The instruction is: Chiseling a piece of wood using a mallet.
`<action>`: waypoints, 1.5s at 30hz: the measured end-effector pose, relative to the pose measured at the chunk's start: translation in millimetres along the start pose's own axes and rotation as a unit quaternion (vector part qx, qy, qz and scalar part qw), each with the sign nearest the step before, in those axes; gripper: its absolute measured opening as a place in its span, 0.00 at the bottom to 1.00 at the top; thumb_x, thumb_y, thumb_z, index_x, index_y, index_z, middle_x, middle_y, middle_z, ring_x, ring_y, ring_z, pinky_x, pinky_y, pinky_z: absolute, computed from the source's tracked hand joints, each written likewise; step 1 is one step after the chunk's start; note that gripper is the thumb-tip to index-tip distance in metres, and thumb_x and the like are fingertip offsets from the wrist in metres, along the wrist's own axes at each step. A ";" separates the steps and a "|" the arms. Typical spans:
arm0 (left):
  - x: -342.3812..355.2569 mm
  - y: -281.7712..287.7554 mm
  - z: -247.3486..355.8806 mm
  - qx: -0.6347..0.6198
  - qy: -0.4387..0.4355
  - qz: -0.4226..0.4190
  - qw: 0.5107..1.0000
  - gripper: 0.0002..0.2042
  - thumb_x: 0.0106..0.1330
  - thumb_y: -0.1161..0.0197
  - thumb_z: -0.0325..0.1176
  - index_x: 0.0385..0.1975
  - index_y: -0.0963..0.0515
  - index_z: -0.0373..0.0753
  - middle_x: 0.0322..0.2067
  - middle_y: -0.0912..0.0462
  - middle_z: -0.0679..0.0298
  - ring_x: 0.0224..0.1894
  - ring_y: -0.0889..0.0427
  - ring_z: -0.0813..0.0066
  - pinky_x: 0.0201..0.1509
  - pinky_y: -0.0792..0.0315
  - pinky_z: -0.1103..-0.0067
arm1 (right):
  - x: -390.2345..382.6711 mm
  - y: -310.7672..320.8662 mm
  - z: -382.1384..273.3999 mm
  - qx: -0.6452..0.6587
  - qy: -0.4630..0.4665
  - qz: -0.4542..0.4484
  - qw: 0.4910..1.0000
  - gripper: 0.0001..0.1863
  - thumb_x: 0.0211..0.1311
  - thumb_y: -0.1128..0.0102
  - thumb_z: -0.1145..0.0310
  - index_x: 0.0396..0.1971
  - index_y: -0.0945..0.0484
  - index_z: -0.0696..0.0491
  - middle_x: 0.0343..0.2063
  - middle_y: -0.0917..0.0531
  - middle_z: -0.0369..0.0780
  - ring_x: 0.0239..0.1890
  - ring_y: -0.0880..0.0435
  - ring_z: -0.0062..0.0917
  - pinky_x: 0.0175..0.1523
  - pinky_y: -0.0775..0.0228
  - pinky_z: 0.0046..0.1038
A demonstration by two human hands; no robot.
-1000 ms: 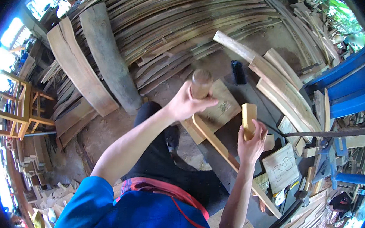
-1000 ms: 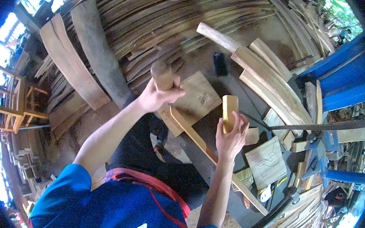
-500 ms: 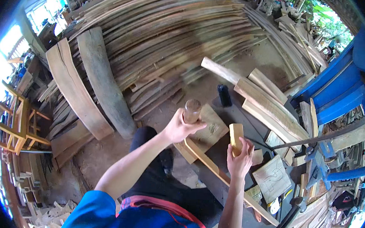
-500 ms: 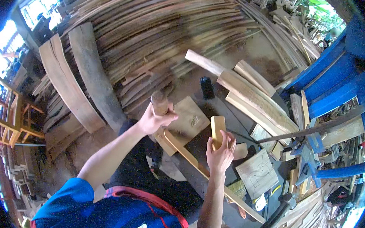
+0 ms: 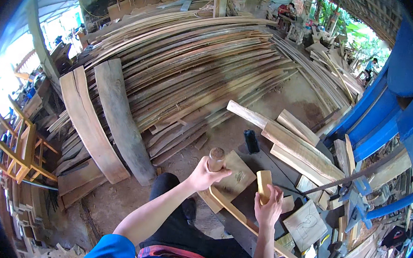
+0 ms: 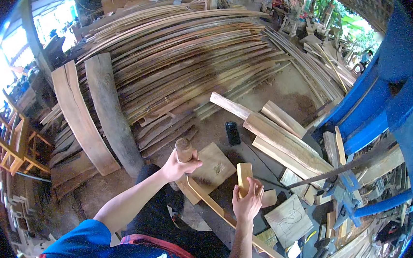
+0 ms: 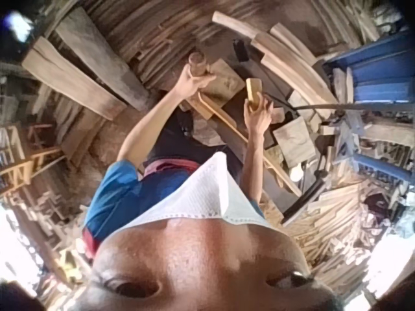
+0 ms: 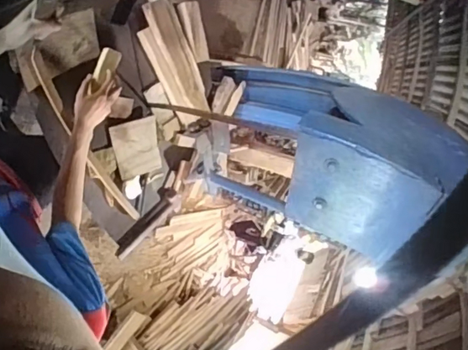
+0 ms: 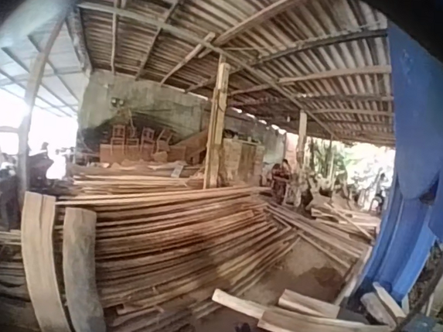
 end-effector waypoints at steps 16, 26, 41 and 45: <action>-1.2 2.5 -1.1 -0.016 -0.011 0.034 0.999 0.10 0.61 0.33 0.28 0.22 0.28 0.39 0.16 0.31 0.74 0.18 0.35 0.86 0.21 0.44 0.81 | 4.3 1.3 -1.9 0.020 -0.017 0.010 1.000 0.22 0.53 0.33 0.64 0.48 0.27 0.50 0.46 0.25 0.44 0.50 0.24 0.42 0.52 0.29 0.41; -3.3 3.2 5.6 -0.042 0.009 0.005 0.999 0.10 0.61 0.33 0.25 0.25 0.31 0.39 0.18 0.31 0.72 0.19 0.34 0.84 0.22 0.43 0.81 | -0.5 -2.9 5.5 0.016 -0.001 -0.003 1.000 0.23 0.53 0.35 0.64 0.50 0.27 0.50 0.47 0.24 0.46 0.49 0.25 0.44 0.52 0.29 0.43; -7.5 -4.2 3.9 0.020 -0.006 0.002 1.000 0.10 0.61 0.32 0.27 0.23 0.29 0.38 0.20 0.30 0.74 0.24 0.33 0.87 0.27 0.40 0.81 | 37.8 61.0 -27.7 -0.025 -0.025 -0.018 0.999 0.31 0.56 0.33 0.61 0.57 0.34 0.53 0.40 0.19 0.49 0.38 0.17 0.48 0.40 0.24 0.43; -2.9 -4.6 1.7 0.033 -0.015 0.002 0.999 0.11 0.59 0.31 0.30 0.21 0.27 0.37 0.21 0.29 0.76 0.25 0.34 0.88 0.27 0.39 0.81 | 56.2 96.4 -66.8 0.097 0.087 0.049 0.990 0.30 0.56 0.33 0.64 0.57 0.34 0.54 0.41 0.20 0.50 0.38 0.17 0.50 0.41 0.24 0.42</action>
Point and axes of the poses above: each hand's wrist, its own x-axis towards the middle knuckle, its own y-axis out of the back of the hand, z = x × y, the point moved 1 cm from there along x, towards the middle knuckle
